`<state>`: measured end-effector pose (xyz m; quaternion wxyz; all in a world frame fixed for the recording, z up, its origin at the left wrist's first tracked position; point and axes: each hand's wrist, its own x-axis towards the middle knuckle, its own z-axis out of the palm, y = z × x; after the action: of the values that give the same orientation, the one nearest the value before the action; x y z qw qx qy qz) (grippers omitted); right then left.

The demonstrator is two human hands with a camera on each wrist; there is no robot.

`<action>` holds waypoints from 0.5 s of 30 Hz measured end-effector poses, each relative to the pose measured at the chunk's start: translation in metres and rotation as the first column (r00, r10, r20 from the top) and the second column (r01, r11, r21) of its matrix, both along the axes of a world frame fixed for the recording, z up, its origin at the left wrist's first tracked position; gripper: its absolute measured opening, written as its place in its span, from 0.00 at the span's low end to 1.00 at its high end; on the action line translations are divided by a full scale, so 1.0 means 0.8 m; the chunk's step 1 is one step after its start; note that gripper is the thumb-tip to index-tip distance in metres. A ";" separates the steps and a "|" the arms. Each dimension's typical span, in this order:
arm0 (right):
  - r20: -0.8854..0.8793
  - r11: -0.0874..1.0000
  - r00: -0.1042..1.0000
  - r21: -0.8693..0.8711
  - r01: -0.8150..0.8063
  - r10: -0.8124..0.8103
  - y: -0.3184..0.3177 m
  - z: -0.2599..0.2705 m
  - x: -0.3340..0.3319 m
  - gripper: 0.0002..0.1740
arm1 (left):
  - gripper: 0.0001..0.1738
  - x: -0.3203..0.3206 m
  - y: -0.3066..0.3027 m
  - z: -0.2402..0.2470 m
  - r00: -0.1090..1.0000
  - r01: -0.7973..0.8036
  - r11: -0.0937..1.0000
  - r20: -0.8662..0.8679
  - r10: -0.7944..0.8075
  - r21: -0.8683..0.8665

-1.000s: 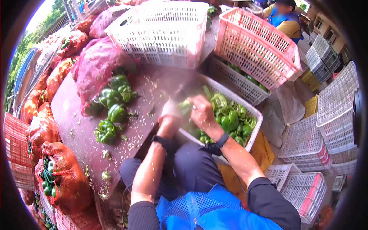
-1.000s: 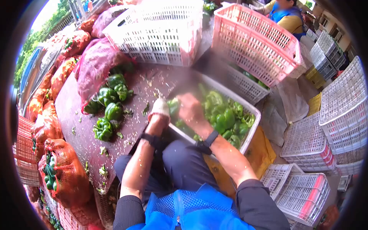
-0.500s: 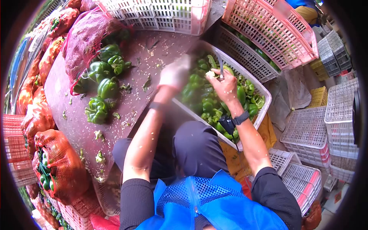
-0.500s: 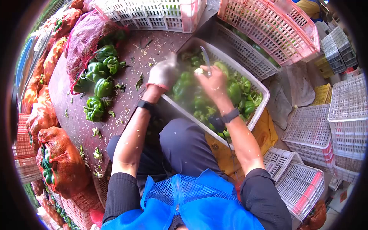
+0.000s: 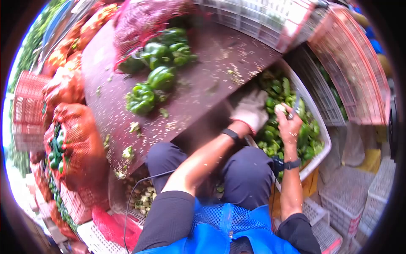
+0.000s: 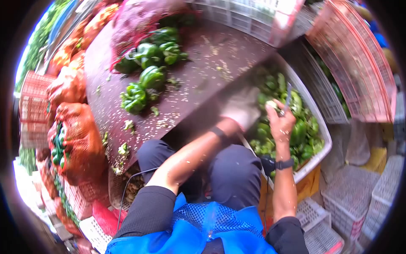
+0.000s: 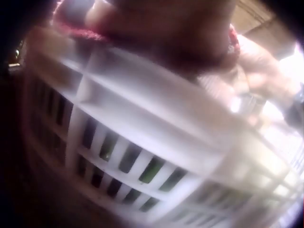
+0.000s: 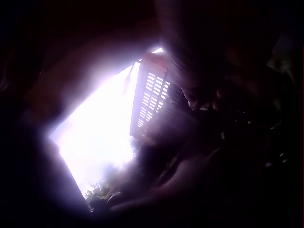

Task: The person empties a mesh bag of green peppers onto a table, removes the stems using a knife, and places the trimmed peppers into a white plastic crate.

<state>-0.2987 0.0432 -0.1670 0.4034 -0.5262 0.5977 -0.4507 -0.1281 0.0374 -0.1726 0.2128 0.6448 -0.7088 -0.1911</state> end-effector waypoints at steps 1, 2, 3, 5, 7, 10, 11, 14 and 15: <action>0.020 1.000 1.000 0.009 -0.001 0.001 0.001 0.002 -0.002 0.18 | 0.28 -0.003 0.004 0.020 1.000 -0.015 0.994 -0.023 0.017 0.110; 0.023 1.000 1.000 0.004 0.004 -0.005 -0.002 0.000 -0.003 0.19 | 0.30 -0.005 0.005 0.015 0.999 -0.008 0.992 -0.037 0.013 0.127; 0.030 1.000 0.999 -0.001 0.015 -0.015 -0.006 -0.001 -0.001 0.19 | 0.32 -0.002 0.004 0.013 0.999 0.003 0.990 -0.048 0.004 0.142; -0.019 0.998 1.000 -0.068 -0.002 0.001 -0.013 0.022 -0.001 0.19 | 0.37 0.002 0.006 0.027 0.999 0.011 0.980 -0.038 -0.003 0.199; -0.005 0.991 1.000 -0.136 -0.003 0.002 -0.023 0.059 0.004 0.19 | 0.36 0.011 0.002 0.036 0.998 0.010 0.983 -0.062 0.001 0.182; -0.019 0.991 0.998 -0.119 -0.060 0.059 -0.035 0.103 0.028 0.17 | 0.36 0.047 -0.016 0.052 0.992 0.034 0.993 -0.115 -0.047 -0.113; -0.001 0.992 0.995 -0.068 -0.104 0.104 -0.037 0.116 0.045 0.17 | 0.33 0.065 -0.021 0.045 0.998 -0.044 0.865 -0.053 0.020 -0.500; -0.064 0.942 0.944 -0.071 -0.328 0.324 -0.061 0.095 0.098 0.19 | 0.15 0.168 -0.007 0.117 0.955 -0.286 0.740 -0.115 0.274 -0.609; -0.071 0.913 0.911 -0.001 -0.408 0.407 -0.061 0.099 0.120 0.20 | 0.08 0.208 0.030 0.172 0.939 -0.111 0.796 0.200 0.281 -0.596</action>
<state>-0.2028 -0.0056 -0.0875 0.4635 -0.6578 0.4848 -0.3427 0.0386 0.0612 -0.0350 0.3147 0.6408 -0.6845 0.1478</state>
